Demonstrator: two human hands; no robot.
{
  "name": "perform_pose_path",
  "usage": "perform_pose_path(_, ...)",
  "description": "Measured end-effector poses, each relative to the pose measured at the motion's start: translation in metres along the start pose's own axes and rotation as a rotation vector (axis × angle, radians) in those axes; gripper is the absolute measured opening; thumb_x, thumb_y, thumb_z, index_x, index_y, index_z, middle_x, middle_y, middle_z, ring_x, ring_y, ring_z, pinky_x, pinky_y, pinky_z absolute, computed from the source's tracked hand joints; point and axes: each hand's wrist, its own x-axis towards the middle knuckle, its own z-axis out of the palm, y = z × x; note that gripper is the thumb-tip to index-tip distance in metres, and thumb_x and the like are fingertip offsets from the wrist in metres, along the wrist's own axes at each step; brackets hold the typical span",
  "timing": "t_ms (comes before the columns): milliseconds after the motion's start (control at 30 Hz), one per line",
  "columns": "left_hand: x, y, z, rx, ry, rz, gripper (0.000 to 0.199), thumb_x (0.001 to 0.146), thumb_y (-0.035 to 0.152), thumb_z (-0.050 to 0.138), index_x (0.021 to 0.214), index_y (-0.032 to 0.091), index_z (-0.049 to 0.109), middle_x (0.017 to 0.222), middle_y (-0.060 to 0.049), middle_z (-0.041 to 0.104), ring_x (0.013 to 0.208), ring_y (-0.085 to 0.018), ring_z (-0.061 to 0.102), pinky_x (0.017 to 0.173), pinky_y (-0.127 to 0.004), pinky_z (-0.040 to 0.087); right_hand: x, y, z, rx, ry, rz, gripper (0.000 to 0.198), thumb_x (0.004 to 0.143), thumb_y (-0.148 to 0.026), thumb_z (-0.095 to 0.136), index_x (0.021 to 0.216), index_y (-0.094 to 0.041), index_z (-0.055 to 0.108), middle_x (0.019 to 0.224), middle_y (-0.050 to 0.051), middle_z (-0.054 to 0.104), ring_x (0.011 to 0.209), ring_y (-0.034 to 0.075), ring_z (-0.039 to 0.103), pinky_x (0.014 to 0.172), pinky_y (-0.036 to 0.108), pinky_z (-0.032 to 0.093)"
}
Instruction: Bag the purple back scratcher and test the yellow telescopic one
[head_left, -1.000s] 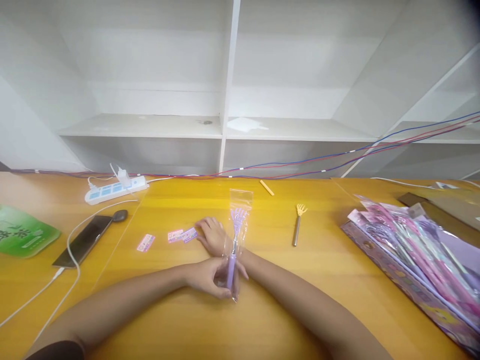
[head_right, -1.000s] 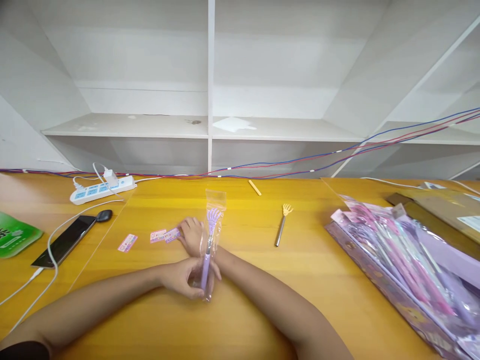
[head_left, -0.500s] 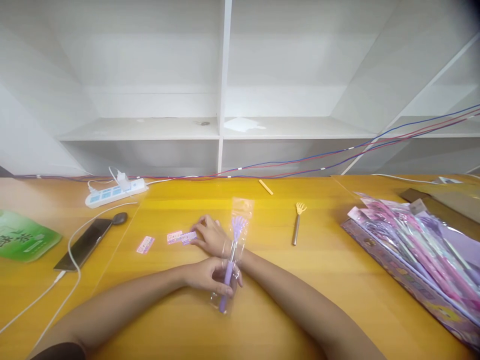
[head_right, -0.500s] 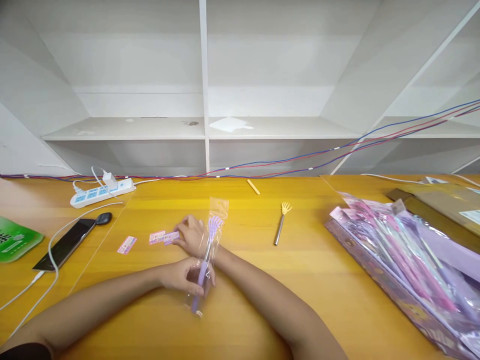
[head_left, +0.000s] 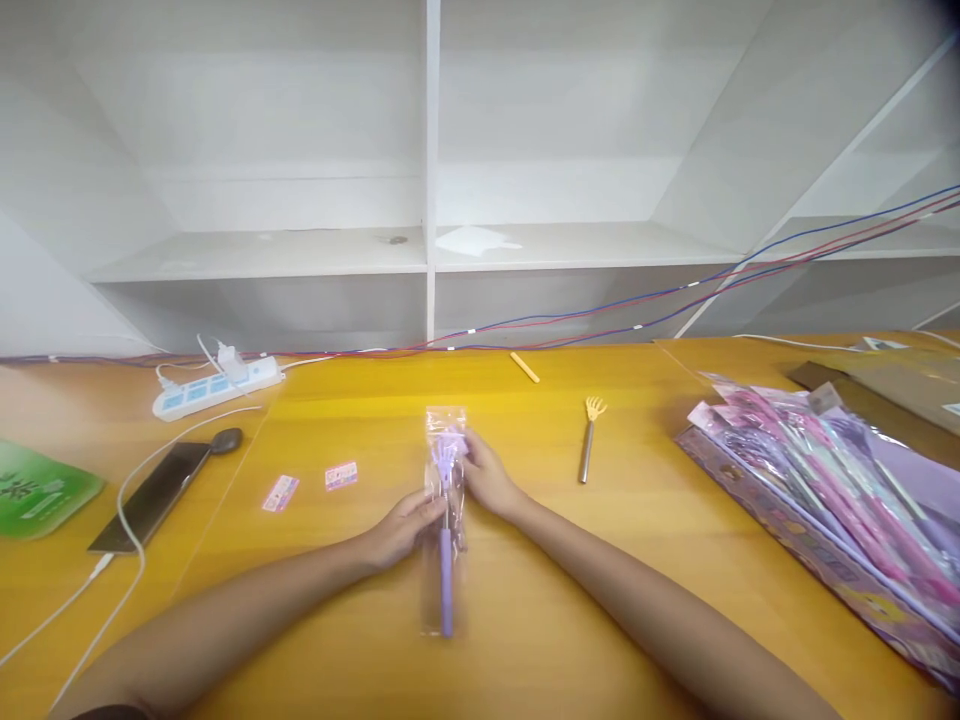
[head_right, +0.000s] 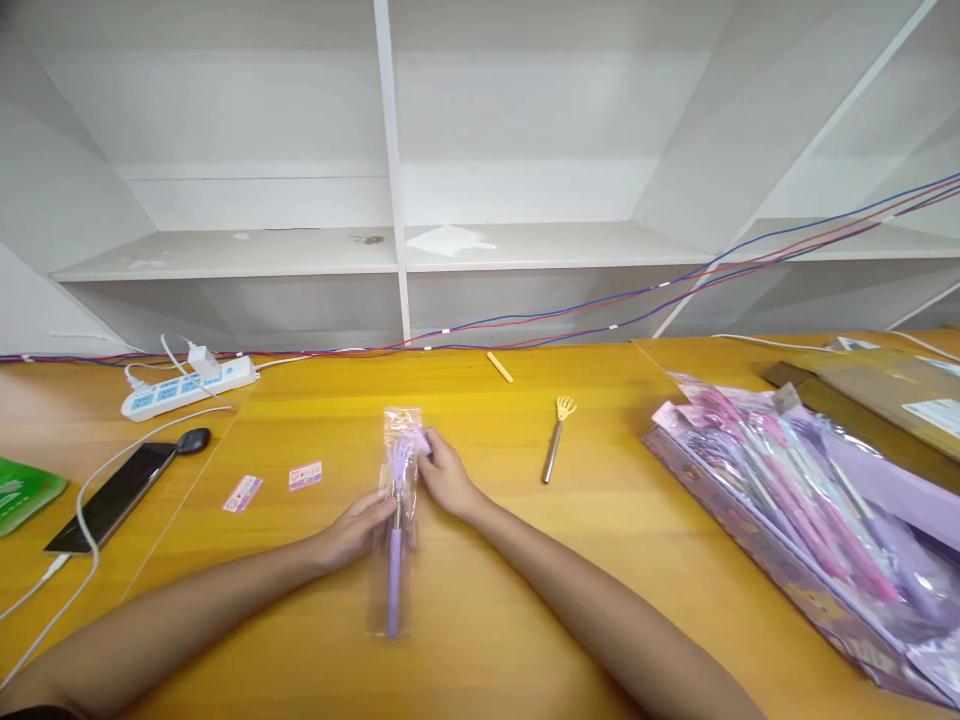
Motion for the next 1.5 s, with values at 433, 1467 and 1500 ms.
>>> perform_pose_path(433, 0.012, 0.010, -0.014, -0.140, 0.318, 0.081, 0.061, 0.096, 0.067, 0.068, 0.134, 0.024, 0.049, 0.097, -0.011, 0.078, 0.065, -0.029, 0.078, 0.054, -0.034, 0.062, -0.009, -0.008, -0.012, 0.250, 0.161, 0.008, 0.047, 0.103, -0.062, 0.056, 0.093, -0.017, 0.062, 0.089, 0.003, 0.056, 0.065, 0.010, 0.056, 0.061, 0.024, 0.052)
perform_pose_path(1467, 0.017, 0.002, -0.016, -0.066, 0.551, 0.125, 0.049, 0.083, 0.058, 0.086, 0.101, 0.014, 0.073, 0.086, -0.003, 0.068, 0.073, -0.016, 0.061, 0.069, -0.026, 0.047, -0.017, -0.009, -0.023, -0.768, -0.016, -1.021, 0.017, 0.096, -0.008, 0.070, 0.109, -0.015, 0.063, 0.082, 0.003, 0.064, 0.078, 0.014, 0.051, 0.072, 0.032, 0.030)
perform_pose_path(1500, 0.016, 0.002, -0.017, -0.025, 0.534, 0.127, 0.048, 0.086, 0.058, 0.083, 0.102, 0.014, 0.073, 0.086, -0.004, 0.069, 0.074, -0.017, 0.062, 0.070, -0.026, 0.048, -0.016, -0.009, -0.023, -0.769, -0.009, -1.017, 0.016, 0.096, -0.008, 0.070, 0.107, -0.015, 0.063, 0.082, 0.003, 0.065, 0.078, 0.014, 0.051, 0.072, 0.032, 0.031)
